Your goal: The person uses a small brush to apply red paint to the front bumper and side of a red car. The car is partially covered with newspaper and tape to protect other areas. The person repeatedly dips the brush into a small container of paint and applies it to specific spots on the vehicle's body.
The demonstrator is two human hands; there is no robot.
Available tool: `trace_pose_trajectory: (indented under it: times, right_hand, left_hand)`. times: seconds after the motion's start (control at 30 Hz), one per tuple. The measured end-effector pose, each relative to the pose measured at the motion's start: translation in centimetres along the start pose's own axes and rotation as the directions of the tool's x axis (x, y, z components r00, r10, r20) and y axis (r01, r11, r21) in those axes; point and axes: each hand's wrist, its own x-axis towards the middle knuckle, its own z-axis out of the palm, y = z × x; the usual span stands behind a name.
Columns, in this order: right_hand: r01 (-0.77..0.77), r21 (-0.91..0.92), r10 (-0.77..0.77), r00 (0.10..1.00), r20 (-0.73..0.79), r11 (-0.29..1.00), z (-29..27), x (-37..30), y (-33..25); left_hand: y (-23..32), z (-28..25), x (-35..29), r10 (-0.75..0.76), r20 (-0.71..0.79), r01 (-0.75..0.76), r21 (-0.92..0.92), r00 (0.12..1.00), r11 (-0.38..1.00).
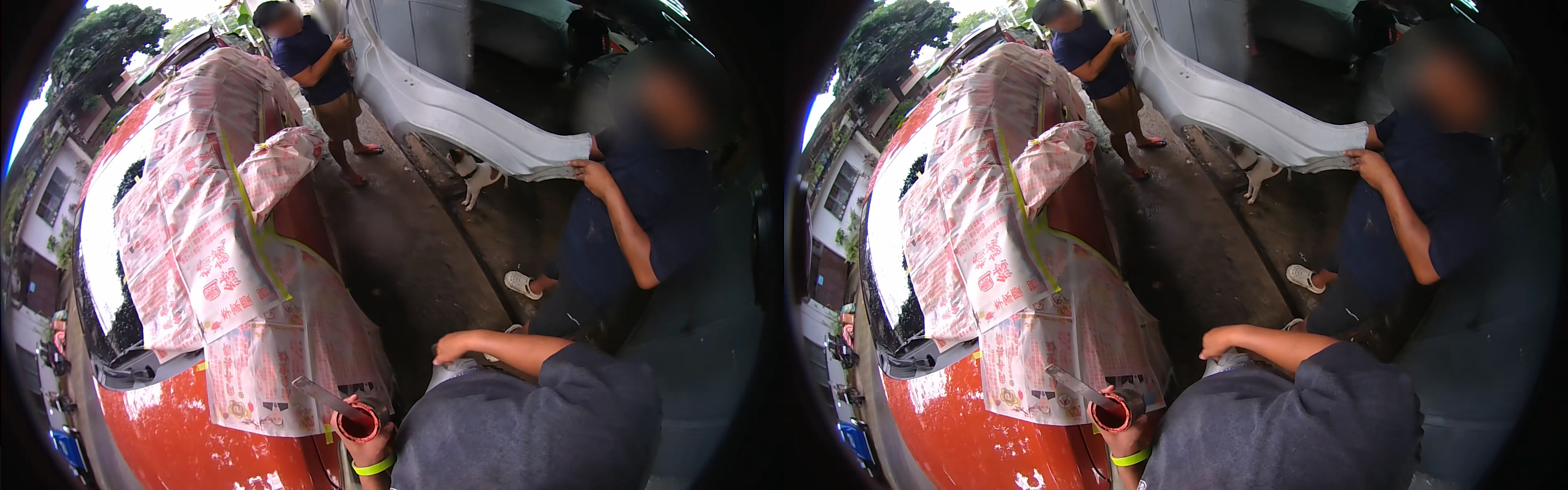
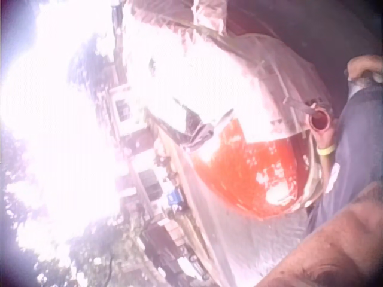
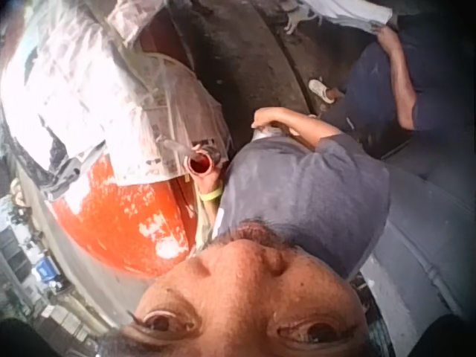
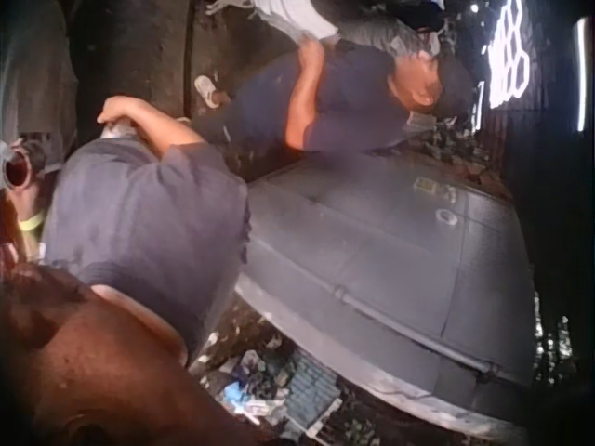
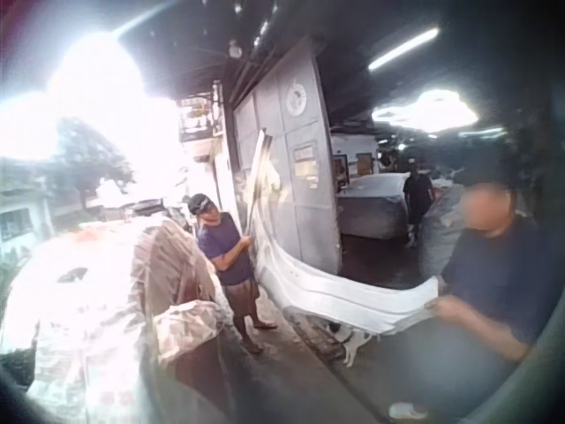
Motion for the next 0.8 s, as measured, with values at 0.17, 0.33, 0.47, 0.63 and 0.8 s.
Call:
trace_pose_trajectory:
  times: [0.17,0.33,0.47,0.63,0.8]
  right_hand:
    - [0.486,0.318,-0.295,0.818,-0.493,0.814,-7.3,-7.6,-18.2]
    - [0.605,0.252,-0.466,0.766,-0.443,0.755,-7.1,-11.7,-28.6]
    - [0.602,0.228,-0.445,0.751,-0.489,0.766,-4.6,-11.9,-32.4]
    - [0.625,0.222,-0.419,0.705,-0.572,0.748,-2.9,-10.0,-33.8]
    - [0.649,0.090,-0.496,0.657,-0.569,0.756,-1.8,-9.0,-35.3]
  left_hand:
    - [-1.1,-2.8,-2.4,-0.039,0.027,0.038,0.019,0.999,0.999]
    - [-2.1,-5.1,-5.3,-0.045,0.084,0.045,0.003,0.995,0.999]
    - [-1.4,-5.3,-7.8,-0.157,0.010,0.157,-0.070,0.988,0.985]
    - [-0.7,-5.7,-9.8,-0.164,0.029,0.166,-0.113,0.986,0.980]
    - [-0.7,-6.8,-10.8,-0.116,0.050,0.117,-0.032,0.992,0.993]
